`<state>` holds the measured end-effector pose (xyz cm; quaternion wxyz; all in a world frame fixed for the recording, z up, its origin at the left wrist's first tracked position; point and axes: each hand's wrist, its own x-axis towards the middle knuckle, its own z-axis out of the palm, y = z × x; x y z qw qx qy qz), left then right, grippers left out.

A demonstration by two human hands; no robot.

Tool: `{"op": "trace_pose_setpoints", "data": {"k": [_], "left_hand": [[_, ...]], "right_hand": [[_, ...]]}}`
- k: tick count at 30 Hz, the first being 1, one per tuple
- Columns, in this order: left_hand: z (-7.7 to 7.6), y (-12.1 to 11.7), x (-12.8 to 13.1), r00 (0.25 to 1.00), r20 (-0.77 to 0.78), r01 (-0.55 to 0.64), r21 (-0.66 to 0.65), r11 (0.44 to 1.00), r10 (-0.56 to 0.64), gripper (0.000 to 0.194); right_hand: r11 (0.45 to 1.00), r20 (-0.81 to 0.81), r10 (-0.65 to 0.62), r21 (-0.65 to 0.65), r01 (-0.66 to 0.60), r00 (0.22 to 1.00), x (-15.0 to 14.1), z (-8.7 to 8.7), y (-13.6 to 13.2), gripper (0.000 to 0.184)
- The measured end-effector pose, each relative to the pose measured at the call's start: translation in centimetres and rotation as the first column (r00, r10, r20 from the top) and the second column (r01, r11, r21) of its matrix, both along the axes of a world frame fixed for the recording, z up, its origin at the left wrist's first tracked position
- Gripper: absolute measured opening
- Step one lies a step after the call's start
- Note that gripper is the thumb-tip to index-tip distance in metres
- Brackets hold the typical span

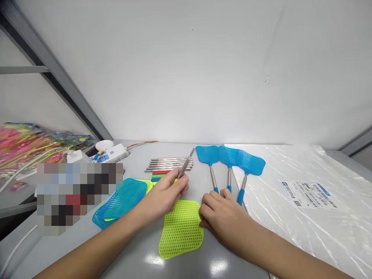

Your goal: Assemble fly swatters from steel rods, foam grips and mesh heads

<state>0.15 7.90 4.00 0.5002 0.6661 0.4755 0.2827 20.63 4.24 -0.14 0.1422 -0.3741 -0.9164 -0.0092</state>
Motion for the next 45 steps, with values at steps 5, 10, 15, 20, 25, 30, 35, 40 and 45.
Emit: {"op": "trace_pose_setpoints", "data": {"k": [5,10,15,20,25,30,35,40,45], "left_hand": [[-0.8,-1.1,-0.1,0.806,-0.592,0.254,0.319,0.913,-0.017,0.019],[-1.3,-2.0,0.7,0.631,-0.776,0.372,0.308,0.876,0.005,0.041],[-0.8,-1.8,1.3,0.565,-0.825,0.373,0.267,0.889,0.011,0.047],[-1.0,-1.7,1.8,0.575,-0.818,0.38,0.227,0.896,-0.036,0.052],[-0.9,-2.1,1.8,0.608,-0.789,0.324,0.152,0.934,-0.083,0.05],[-0.5,-2.3,0.4,0.743,-0.661,0.298,0.186,0.936,-0.105,0.031],[0.5,-1.3,-0.9,0.944,-0.237,0.2,-0.147,0.969,-0.231,0.022],[0.7,-1.2,0.1,0.939,0.341,0.143,-0.513,0.847,0.048,0.016],[-0.2,-2.3,1.8,0.823,0.472,0.073,-0.64,0.765,0.316,0.023]], "right_hand": [[0.999,0.058,0.02,0.031,-0.022,0.998,0.8,0.5,0.4,0.016],[0.999,0.051,0.029,0.034,-0.031,0.998,1.4,0.2,0.8,0.02],[1.0,0.038,0.026,0.01,-0.026,0.999,1.3,0.2,0.9,0.019],[0.999,0.019,0.022,-0.028,-0.022,1.0,1.4,0.4,0.7,0.021],[0.999,-0.018,0.017,-0.034,-0.017,1.0,1.2,0.3,0.6,0.021],[0.998,-0.071,0.06,-0.004,-0.06,0.996,0.8,0.8,0.2,0.021],[0.982,-0.16,0.186,0.016,-0.186,0.969,1.2,2.0,-0.5,0.024],[0.955,-0.145,0.272,0.165,-0.248,0.951,1.7,2.7,-1.0,0.053],[0.938,-0.1,0.318,0.175,-0.298,0.943,1.7,2.7,-1.0,0.066]]}}
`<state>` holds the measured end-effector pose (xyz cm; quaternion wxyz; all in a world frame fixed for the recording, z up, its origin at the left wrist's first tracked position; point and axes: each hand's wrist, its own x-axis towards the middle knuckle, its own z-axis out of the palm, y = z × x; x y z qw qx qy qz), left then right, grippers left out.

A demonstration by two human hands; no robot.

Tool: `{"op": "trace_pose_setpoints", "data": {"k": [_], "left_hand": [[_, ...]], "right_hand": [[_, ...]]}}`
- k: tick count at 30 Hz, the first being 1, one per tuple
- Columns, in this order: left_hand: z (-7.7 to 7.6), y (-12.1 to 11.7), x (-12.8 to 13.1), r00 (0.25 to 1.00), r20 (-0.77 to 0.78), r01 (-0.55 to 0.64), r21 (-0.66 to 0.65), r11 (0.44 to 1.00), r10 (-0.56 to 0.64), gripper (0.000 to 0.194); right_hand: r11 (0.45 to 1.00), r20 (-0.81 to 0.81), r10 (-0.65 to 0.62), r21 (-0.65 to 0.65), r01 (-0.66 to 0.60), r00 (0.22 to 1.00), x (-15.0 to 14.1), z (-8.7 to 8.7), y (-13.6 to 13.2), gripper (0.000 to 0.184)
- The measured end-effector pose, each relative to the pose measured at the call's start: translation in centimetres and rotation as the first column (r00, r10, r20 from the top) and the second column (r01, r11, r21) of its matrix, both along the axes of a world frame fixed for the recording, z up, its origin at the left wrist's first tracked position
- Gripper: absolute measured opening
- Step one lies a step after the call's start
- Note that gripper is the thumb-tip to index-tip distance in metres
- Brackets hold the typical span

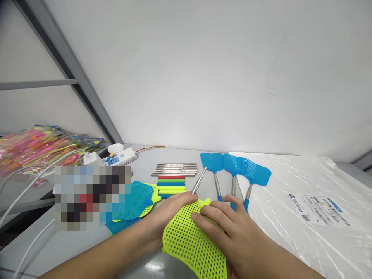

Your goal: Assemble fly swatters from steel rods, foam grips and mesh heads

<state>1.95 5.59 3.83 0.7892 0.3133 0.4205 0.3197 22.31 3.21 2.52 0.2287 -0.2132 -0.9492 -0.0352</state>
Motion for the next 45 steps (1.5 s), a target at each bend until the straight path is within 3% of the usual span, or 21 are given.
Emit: {"op": "trace_pose_setpoints", "data": {"k": [3,5,7,9,12,14,15,18,22,29,37,45], "left_hand": [[-0.3,-0.4,0.1,0.988,0.089,0.129,-0.036,0.991,-0.125,0.037],[-0.4,-0.5,-0.1,0.966,0.134,0.224,0.001,0.974,-0.222,0.044],[-0.5,-0.5,-0.2,0.948,0.166,0.264,0.069,0.962,-0.272,0.042],[-0.6,-0.6,-0.2,0.932,0.177,0.299,0.111,0.948,-0.315,0.039],[-0.9,-0.7,0.1,0.91,0.144,0.375,0.114,0.92,-0.389,0.036],[-1.1,-0.8,0.3,0.898,0.113,0.415,0.102,0.904,-0.425,0.034],[-1.2,-0.8,0.4,0.894,0.102,0.427,0.098,0.899,-0.436,0.033],[-1.3,-0.8,0.5,0.89,0.096,0.439,0.083,0.894,-0.446,0.031],[-1.5,-0.9,0.5,0.889,0.091,0.444,0.075,0.893,-0.449,0.031],[-1.6,-0.9,0.5,0.906,0.107,0.406,0.058,0.912,-0.41,0.031],[-1.5,-0.8,0.5,0.909,0.109,0.397,0.067,0.915,-0.402,0.03],[-1.3,-0.7,0.4,0.901,0.101,0.419,0.055,0.906,-0.423,0.031]], "right_hand": [[0.995,-0.163,-0.087,0.023,0.092,0.983,0.3,-0.6,-0.1,0.043],[0.975,-0.378,-0.219,-0.052,0.216,0.899,0.6,-0.7,0.0,0.033],[0.912,-0.597,-0.406,-0.211,0.352,0.692,0.8,-0.3,0.2,0.025],[0.819,-0.698,-0.559,-0.382,0.427,0.448,0.9,0.6,0.8,0.017],[0.688,-0.672,-0.717,-0.638,0.347,0.187,0.8,2.2,2.0,0.013],[0.571,-0.574,-0.818,-0.806,0.159,0.031,0.6,2.7,2.6,0.018],[0.524,-0.526,-0.85,-0.849,0.068,-0.008,0.6,2.7,2.8,0.021],[0.44,-0.442,-0.897,-0.892,-0.102,-0.004,0.3,2.2,2.9,0.026],[0.392,-0.396,-0.918,-0.904,-0.17,-0.011,0.3,1.6,2.7,0.021],[0.423,-0.401,-0.905,-0.879,-0.22,-0.14,0.9,1.3,3.6,0.018],[0.425,-0.421,-0.905,-0.888,-0.176,-0.06,1.6,0.2,4.1,0.023],[0.415,-0.432,-0.902,-0.874,-0.253,0.016,1.5,0.5,4.2,0.021]]}}
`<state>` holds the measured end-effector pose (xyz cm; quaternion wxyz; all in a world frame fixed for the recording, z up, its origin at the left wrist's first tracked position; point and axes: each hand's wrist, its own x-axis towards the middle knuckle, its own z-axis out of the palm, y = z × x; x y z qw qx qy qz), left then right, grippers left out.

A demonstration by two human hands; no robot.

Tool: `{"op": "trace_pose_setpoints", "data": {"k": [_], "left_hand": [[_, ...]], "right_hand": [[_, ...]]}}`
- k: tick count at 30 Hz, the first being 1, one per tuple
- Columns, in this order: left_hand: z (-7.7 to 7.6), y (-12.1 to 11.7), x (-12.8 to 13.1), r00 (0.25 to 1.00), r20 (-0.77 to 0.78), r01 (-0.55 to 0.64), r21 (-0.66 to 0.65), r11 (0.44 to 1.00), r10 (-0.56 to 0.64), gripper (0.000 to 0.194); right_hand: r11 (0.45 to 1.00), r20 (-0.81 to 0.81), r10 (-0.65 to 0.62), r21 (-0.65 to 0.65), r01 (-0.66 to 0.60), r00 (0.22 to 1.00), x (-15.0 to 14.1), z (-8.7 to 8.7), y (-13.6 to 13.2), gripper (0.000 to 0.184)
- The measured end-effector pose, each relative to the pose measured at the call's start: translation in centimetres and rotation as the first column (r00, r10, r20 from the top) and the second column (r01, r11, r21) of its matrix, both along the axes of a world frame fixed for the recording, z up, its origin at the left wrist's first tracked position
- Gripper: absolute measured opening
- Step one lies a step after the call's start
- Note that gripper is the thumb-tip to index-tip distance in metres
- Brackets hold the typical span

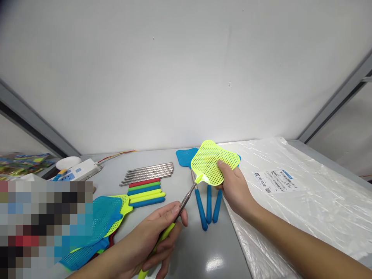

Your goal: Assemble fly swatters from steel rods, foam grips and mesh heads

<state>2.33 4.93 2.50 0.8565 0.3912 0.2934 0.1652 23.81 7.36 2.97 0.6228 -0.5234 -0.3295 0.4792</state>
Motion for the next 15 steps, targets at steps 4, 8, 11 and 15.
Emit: {"op": "trace_pose_setpoints", "data": {"k": [4,8,11,15], "left_hand": [[-0.11,0.17,-0.09,1.0,0.008,0.011,-0.015,1.0,-0.011,0.033],[-0.2,0.08,-0.12,1.0,0.01,0.01,-0.006,1.0,-0.01,0.032],[-0.03,0.0,-0.13,1.0,0.012,-0.015,0.01,1.0,0.015,0.033],[0.52,0.19,-0.25,1.0,-0.021,0.009,0.046,0.999,-0.008,0.03]], "right_hand": [[0.998,-0.05,0.06,0.005,-0.06,0.997,-0.05,0.08,0.02,0.022],[0.992,-0.06,0.122,-0.019,-0.123,0.991,0.05,-0.03,-0.21,0.026],[0.983,-0.017,0.177,-0.049,-0.178,0.984,0.08,-0.23,-0.5,0.03],[0.973,-0.002,0.232,-0.012,-0.232,0.973,-0.05,-0.47,-0.75,0.033]]}}
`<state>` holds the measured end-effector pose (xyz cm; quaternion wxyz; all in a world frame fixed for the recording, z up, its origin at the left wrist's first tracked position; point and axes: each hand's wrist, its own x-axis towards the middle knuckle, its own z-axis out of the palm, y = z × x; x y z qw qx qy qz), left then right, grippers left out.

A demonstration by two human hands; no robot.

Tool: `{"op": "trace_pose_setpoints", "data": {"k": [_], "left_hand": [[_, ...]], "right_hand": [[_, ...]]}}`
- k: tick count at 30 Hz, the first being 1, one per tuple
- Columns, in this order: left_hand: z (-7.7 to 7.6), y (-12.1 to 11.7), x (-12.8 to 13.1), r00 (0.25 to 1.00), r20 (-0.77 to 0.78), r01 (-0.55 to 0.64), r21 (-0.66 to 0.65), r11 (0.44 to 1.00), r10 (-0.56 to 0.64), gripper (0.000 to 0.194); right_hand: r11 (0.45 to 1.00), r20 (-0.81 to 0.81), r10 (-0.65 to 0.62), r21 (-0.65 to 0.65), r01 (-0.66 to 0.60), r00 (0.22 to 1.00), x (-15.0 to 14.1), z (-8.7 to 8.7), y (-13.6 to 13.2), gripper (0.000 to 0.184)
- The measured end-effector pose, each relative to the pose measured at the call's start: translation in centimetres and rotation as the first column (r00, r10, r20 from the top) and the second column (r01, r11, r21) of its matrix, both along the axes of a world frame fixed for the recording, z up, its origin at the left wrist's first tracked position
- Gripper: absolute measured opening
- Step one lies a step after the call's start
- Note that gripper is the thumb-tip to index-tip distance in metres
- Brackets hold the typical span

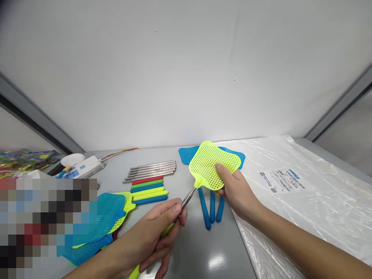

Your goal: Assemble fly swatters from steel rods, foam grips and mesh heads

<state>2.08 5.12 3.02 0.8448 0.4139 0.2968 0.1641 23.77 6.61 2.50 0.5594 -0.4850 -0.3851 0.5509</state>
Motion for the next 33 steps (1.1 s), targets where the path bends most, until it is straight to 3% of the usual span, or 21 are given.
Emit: {"op": "trace_pose_setpoints", "data": {"k": [3,5,7,9,10,12,14,16,18,20,22,25,28,33], "left_hand": [[0.3,0.2,-0.2,0.996,-0.084,0.029,0.059,0.998,-0.024,0.03],[0.3,0.2,-0.3,0.975,-0.223,0.037,0.212,0.977,0.012,0.031],[0.2,0.1,-0.4,0.91,-0.389,0.071,0.489,0.87,0.144,0.033],[0.1,-0.1,-0.5,0.818,-0.487,0.167,0.712,0.682,0.307,0.033],[0.1,-0.2,-0.6,0.778,-0.515,0.223,0.763,0.607,0.361,0.032],[0.2,-0.4,-0.7,0.723,-0.56,0.307,0.785,0.538,0.405,0.03],[0.2,-0.5,-0.7,0.718,-0.564,0.323,0.79,0.521,0.409,0.03],[0.3,-0.5,-0.6,0.759,-0.531,0.274,0.786,0.554,0.377,0.03],[0.1,-0.6,-0.4,0.827,-0.497,0.191,0.689,0.699,0.264,0.031],[-0.1,-0.7,-0.1,0.903,-0.415,0.113,0.478,0.871,0.111,0.031],[-0.4,-0.9,0.1,0.965,-0.26,0.064,0.273,0.96,0.01,0.031],[-0.7,-0.8,0.2,0.998,-0.038,0.053,0.131,0.99,-0.049,0.03],[-0.7,-0.6,0.2,0.996,0.063,0.063,0.075,0.995,-0.067,0.029],[0.0,-0.2,0.1,0.996,0.086,0.027,-0.008,1.0,-0.026,0.033]], "right_hand": [[1.0,0.009,0.013,0.01,-0.014,1.0,-0.2,-0.1,-0.1,0.033],[1.0,0.009,0.009,0.023,-0.009,1.0,-0.4,0.0,-0.2,0.031],[0.999,0.015,0.004,0.048,-0.004,1.0,-0.6,0.1,-0.4,0.03],[0.997,0.037,0.0,0.076,-0.003,0.999,-0.8,0.3,-0.7,0.029],[0.996,0.049,0.0,0.087,-0.004,0.999,-0.8,0.4,-0.8,0.029],[0.995,0.052,0.001,0.1,-0.006,0.999,-0.9,0.6,-0.9,0.029],[0.994,0.037,0.01,0.106,-0.014,0.999,-1.0,0.7,-0.8,0.028],[0.995,0.019,0.021,0.101,-0.023,1.0,-0.9,0.6,-0.6,0.03],[0.997,0.009,0.028,0.067,-0.029,1.0,-0.9,0.5,-0.4,0.033],[0.999,0.022,0.039,0.019,-0.04,0.999,-1.0,0.4,-0.4,0.036],[0.996,0.064,0.087,-0.022,-0.085,0.994,-1.2,0.5,-0.7,0.036],[0.973,0.128,0.228,-0.046,-0.224,0.965,-1.7,0.5,-1.5,0.036],[0.954,0.108,0.298,-0.075,-0.292,0.948,-2.2,0.2,-2.0,0.036],[0.993,-0.021,0.114,-0.006,-0.114,0.993,-1.0,0.2,0.1,0.027]]}}
